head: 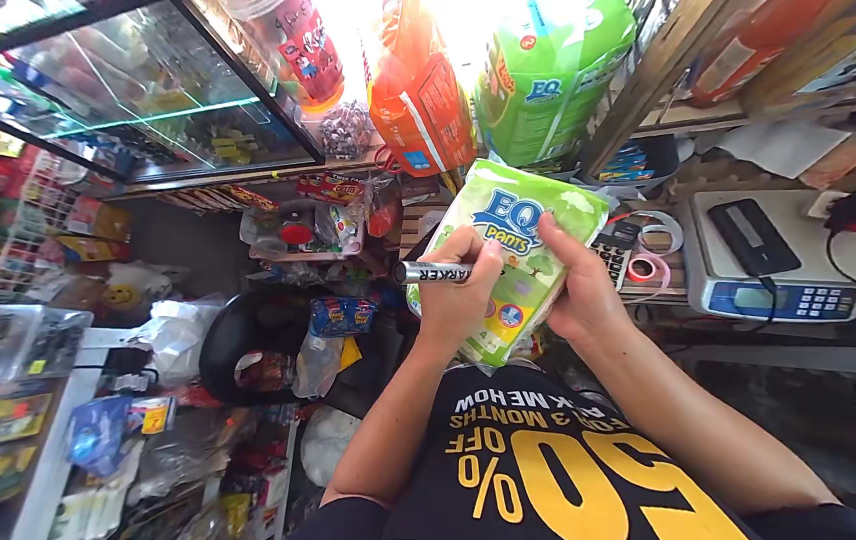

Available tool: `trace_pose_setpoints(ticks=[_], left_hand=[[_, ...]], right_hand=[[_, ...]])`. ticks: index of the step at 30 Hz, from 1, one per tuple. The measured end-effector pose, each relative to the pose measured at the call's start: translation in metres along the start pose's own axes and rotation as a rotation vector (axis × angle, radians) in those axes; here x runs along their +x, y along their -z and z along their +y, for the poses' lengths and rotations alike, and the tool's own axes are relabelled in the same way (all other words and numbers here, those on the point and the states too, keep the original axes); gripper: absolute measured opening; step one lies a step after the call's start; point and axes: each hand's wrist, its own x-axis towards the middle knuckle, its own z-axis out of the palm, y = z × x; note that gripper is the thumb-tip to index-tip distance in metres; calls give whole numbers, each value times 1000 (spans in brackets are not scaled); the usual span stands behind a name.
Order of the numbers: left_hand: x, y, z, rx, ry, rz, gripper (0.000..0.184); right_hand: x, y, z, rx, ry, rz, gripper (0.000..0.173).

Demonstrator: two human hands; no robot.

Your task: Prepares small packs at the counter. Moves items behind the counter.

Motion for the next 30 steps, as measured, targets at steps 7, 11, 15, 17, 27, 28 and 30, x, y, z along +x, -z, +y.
trace_pose_setpoints(ticks=[7,11,15,17,27,28,30], left_hand=[[-1,3,-1,-26,-20,63,25],[-8,-6,7,-21,-5,47,24],[3,-9,10,77,-29,41,24],[4,0,4,179,-9,82,24],[2,16,-4,74,9,111,19],[0,29,-9,36,27,148,20],[-13,52,-25,14,62,230,23]], right_hand=[[0,0,-2,0,-10,22,31],[2,0,0,4,-2,9,29],[1,0,2,-12,2,-12,32],[0,-1,1,-21,-10,17,33],[3,5,4,-27,-18,1,35],[4,7,3,-31,-15,19,34],[10,15,3,-20,-28,44,31]])
